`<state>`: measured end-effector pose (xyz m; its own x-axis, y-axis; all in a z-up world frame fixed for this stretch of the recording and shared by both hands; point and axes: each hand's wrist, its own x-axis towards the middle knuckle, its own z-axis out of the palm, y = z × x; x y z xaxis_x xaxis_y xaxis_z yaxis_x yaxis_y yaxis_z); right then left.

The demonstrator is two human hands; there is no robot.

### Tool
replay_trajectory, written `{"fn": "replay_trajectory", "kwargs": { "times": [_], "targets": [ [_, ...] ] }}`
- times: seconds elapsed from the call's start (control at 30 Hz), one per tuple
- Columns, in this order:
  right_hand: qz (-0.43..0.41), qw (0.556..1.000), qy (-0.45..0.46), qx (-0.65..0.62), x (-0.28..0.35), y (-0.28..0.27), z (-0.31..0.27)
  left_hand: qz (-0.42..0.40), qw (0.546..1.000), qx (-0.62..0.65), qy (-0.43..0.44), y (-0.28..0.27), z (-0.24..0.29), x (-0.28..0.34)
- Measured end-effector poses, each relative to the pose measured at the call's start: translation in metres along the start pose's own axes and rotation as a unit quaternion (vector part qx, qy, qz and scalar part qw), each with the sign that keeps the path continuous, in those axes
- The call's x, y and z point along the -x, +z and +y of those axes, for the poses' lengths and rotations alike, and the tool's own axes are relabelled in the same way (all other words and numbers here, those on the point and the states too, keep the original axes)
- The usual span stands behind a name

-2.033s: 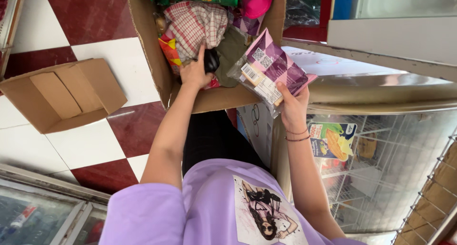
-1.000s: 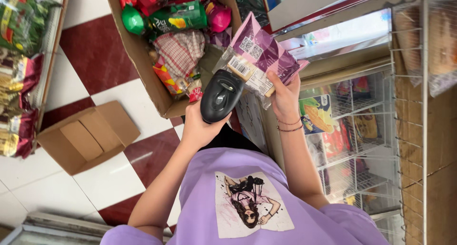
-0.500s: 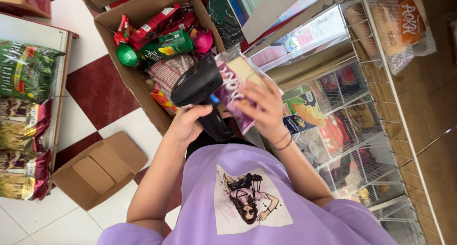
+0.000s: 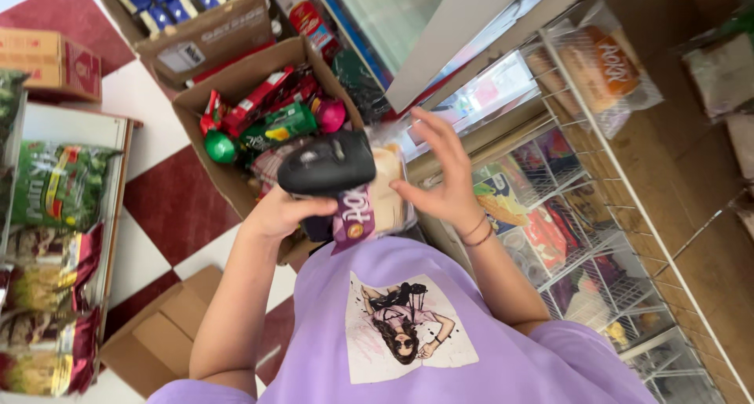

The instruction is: The person picks up various packaged food items from a cardboard box, scans their barcodes with a handheld scanner, and places the items onto store shelves or into other boxes.

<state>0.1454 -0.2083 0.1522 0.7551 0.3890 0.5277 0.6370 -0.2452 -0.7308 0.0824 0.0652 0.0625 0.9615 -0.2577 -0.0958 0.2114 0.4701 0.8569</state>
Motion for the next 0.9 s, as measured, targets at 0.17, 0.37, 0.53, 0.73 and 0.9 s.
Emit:
{"fn": "replay_trajectory", "kwargs": {
  "times": [0.17, 0.37, 0.53, 0.73, 0.9],
  "targets": [
    [-0.212, 0.958, 0.180, -0.064, -0.019, -0.026, 0.023, -0.178, 0.976, -0.125, 0.005, 0.008, 0.017, -0.023],
    [-0.272, 0.926, 0.214, -0.151, -0.013, -0.044, 0.030, -0.264, 0.948, -0.174, -0.029, 0.031, 0.036, -0.049],
    [-0.224, 0.936, 0.246, -0.115, -0.011, -0.058, 0.035, -0.247, 0.955, -0.163, -0.013, 0.056, 0.064, -0.058],
    [-0.041, 0.970, 0.194, -0.137, 0.007, -0.074, 0.068, -0.209, 0.963, -0.172, 0.009, 0.049, 0.094, -0.053],
    [0.140, 0.928, 0.241, -0.248, 0.011, -0.057, 0.072, -0.156, 0.971, -0.180, 0.024, 0.050, 0.068, -0.047]
  ]
}}
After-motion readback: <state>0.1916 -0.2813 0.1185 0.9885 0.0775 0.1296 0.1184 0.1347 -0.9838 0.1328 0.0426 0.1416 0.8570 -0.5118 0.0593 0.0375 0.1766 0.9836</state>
